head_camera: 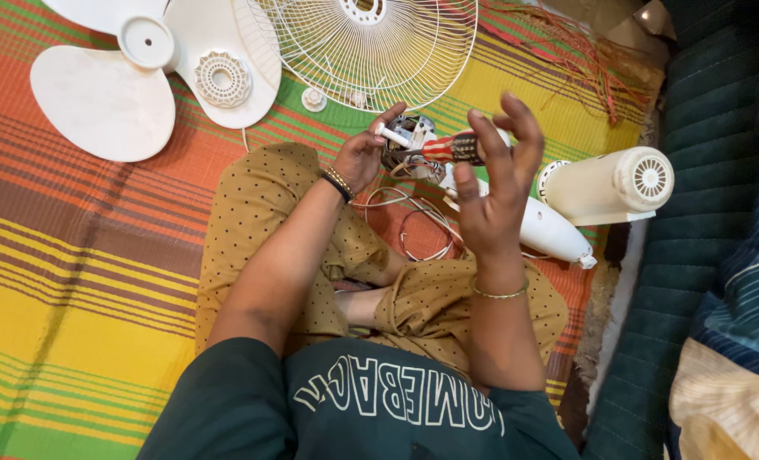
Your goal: The person sits on a mat and repairs a disassembled electric fan motor. They use a screwdriver to tighten screws on the motor housing and manipulate internal wires and components. The fan blades, cage, and stand are laid out nearby.
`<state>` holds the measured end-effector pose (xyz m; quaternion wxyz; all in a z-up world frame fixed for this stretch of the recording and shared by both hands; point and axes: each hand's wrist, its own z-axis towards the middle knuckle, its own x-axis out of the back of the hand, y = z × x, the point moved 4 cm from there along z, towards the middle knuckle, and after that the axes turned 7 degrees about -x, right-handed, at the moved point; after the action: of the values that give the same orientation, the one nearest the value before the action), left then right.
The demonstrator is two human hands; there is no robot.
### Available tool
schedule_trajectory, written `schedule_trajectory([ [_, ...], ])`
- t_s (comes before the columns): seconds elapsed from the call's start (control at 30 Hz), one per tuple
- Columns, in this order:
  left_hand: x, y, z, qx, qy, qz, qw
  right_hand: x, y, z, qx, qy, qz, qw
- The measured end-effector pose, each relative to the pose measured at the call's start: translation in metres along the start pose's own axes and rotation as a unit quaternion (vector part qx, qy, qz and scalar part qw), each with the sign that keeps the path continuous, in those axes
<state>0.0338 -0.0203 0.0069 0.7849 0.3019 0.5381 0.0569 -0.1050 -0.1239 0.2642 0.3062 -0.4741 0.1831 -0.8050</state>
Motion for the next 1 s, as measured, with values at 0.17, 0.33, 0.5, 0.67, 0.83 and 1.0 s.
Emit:
schedule_trajectory([
  [0.17, -0.007, 0.004, -0.001, 0.006, 0.006, -0.029, 1.000, -0.008, -0.003, 0.005, 0.010, 0.047, -0.038, 0.998],
  [0.33, -0.013, 0.006, -0.004, 0.013, 0.000, -0.035, 0.999, -0.014, 0.001, 0.014, -0.016, -0.029, 0.331, 0.943],
  [0.5, -0.015, 0.007, -0.003, 0.001, -0.004, -0.041, 0.999, -0.008, -0.001, 0.011, 0.041, 0.052, 0.022, 0.998],
  [0.67, -0.014, 0.006, -0.003, 0.004, -0.001, -0.031, 1.000, 0.000, 0.000, 0.009, -0.002, 0.059, -0.015, 0.998],
  [0.83, -0.015, 0.006, -0.005, 0.010, -0.002, -0.042, 0.999, 0.008, -0.011, 0.015, 0.042, -0.026, 0.092, 0.995],
  [1.0, -0.014, 0.008, -0.003, -0.001, 0.007, -0.025, 1.000, 0.000, -0.012, 0.014, 0.000, 0.063, -0.025, 0.998],
])
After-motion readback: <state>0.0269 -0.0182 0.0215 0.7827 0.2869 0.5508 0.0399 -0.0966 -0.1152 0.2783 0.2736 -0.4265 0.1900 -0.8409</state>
